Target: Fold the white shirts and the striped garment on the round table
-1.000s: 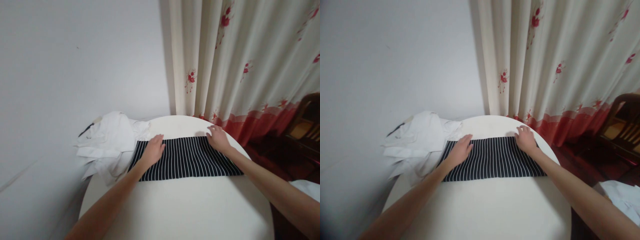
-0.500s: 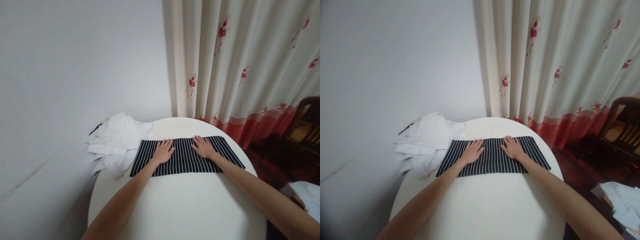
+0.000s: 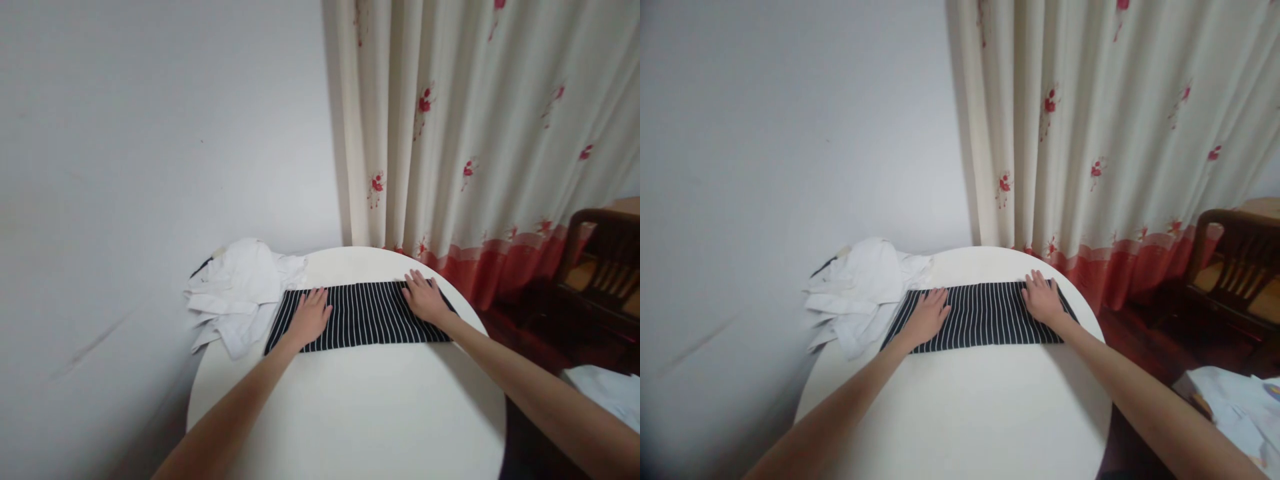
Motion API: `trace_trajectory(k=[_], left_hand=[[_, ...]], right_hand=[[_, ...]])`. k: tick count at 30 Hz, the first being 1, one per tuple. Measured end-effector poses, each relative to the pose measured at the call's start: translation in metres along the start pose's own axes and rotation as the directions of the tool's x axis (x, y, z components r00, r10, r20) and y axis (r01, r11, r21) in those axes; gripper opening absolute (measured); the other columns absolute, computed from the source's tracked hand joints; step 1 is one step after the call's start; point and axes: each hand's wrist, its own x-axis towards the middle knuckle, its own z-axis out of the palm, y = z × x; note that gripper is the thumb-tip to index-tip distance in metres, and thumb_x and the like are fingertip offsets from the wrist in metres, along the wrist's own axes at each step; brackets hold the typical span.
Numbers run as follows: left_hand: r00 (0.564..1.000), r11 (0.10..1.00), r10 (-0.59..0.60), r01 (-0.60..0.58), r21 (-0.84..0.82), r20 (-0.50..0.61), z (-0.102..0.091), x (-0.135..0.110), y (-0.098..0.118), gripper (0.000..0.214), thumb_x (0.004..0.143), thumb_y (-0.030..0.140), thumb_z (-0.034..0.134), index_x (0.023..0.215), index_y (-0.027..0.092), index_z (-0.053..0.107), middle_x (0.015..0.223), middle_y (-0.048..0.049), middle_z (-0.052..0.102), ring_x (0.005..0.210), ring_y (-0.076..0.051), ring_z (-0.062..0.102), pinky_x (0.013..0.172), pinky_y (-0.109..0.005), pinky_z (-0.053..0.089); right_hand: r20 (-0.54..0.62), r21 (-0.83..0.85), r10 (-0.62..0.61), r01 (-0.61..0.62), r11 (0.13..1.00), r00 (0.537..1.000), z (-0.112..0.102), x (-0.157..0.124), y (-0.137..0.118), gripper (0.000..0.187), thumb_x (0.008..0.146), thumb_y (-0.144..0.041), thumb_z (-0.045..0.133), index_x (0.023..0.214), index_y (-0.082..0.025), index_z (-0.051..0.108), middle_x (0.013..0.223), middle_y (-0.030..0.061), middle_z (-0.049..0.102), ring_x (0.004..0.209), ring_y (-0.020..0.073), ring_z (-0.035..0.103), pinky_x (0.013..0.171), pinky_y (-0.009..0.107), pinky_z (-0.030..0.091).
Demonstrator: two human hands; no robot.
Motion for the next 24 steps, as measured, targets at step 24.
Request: trace_trajectory(k=[24], left_hand=[[0.982,0.974,0.112,-0.078,-0.211,0.155,0.039,0.055,0.086,0.059,0.103,0.033,0.019,0.159,0.014,0.024,0.167,-0.0074,0.019,0.154,-0.026,0.014,0.123,-0.053,0.016]], right_hand=[[0.231,0.194,-0.103,0.058,0.979,0.967,0.018,0.004,-0.11,0.058,0.101,-0.03,0.026,0.157,-0.014,0.03,0.165,0.0123,0.025,0.152,0.0276,0.019,0.121,0.056,0.015]])
